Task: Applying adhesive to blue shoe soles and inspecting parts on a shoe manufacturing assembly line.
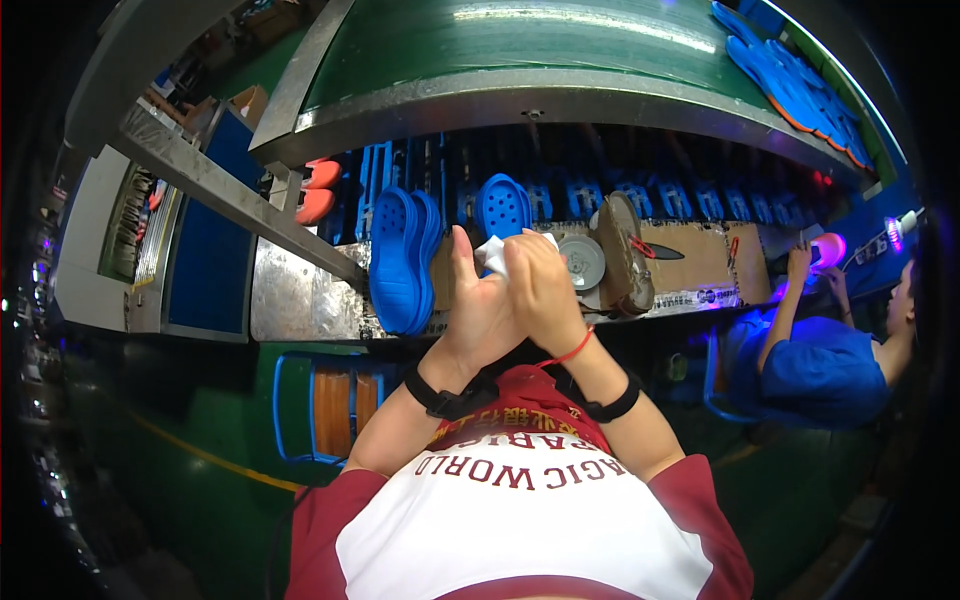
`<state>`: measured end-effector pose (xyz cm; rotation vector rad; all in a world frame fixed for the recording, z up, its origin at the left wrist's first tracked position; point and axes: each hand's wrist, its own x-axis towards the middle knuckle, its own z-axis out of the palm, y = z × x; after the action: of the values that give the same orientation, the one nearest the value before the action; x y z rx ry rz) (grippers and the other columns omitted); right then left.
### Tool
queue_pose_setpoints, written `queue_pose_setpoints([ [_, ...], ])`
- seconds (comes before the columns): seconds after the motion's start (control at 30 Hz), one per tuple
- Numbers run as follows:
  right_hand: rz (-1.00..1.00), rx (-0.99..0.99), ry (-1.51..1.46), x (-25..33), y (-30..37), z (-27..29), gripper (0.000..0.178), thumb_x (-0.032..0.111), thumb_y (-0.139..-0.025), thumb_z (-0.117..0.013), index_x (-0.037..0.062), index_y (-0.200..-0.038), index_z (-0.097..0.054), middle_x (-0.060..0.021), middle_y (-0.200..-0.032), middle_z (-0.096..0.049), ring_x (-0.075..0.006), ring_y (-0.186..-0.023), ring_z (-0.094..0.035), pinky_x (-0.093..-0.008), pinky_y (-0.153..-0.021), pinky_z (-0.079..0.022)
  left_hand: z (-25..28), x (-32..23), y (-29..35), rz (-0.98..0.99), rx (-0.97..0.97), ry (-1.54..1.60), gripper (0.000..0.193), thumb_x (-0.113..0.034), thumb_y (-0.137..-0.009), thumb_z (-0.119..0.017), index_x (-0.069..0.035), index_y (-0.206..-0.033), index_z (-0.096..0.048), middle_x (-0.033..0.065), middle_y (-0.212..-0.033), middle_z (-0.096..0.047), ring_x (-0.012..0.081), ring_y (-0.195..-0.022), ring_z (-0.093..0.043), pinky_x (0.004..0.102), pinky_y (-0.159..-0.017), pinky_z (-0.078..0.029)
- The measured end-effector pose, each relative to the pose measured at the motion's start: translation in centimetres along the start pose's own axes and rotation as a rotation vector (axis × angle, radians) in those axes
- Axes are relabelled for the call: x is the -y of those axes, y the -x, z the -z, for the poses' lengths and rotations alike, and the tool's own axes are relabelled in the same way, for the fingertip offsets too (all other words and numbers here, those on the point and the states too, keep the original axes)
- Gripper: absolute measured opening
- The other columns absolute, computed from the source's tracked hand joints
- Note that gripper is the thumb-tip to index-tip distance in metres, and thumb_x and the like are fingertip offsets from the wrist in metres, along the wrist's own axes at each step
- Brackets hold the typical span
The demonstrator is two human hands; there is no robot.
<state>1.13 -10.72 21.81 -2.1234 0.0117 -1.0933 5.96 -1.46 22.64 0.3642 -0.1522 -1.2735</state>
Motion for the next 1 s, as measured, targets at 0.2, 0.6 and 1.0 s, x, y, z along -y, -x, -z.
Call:
queue_pose_setpoints([
  [0.2,-0.791,-0.005,-1.016,-0.4,-1.4,3.5,0.049,0.032,-0.102,-0.038,-0.0078,-0.117,-0.062,-0.0132,-0.117,-0.065,-0.0171,-0.105,-0.060,-0.0283,-0.093,-0.043,0.0,0.3,0.9,-0.017,-0.013,-0.106,0.094,-0.076,-0.090,-0.021,-0.003,-0.149,-0.026,0.0096,-0.151,-0.034,0.0227,-0.138,-0.034,0.0389,-0.116,-0.021],
  [0.6,-0.010,0.120,0.149,4.6,1.7,-1.5,0.044,0.013,-0.090,-0.055,0.0007,-0.132,-0.054,-0.0175,-0.137,-0.053,-0.0339,-0.131,-0.047,-0.0466,-0.109,-0.034,0.8,0.2,1.0,-0.090,-0.053,-0.094,0.089,-0.071,-0.093,-0.024,-0.004,-0.151,-0.021,0.0133,-0.155,-0.027,0.0323,-0.145,-0.023,0.0461,-0.117,-0.020],
  [1.0,-0.802,-0.382,-0.930,0.8,0.7,4.5,0.046,0.030,-0.104,-0.038,-0.0087,-0.118,-0.058,-0.0126,-0.109,-0.065,-0.0155,-0.097,-0.063,-0.0288,-0.083,-0.051,0.8,-1.5,2.0,-0.118,-0.120,-0.025,0.112,-0.083,-0.083,-0.024,0.006,-0.150,-0.008,0.0183,-0.158,-0.012,0.0264,-0.147,-0.010,0.0391,-0.119,-0.004],
])
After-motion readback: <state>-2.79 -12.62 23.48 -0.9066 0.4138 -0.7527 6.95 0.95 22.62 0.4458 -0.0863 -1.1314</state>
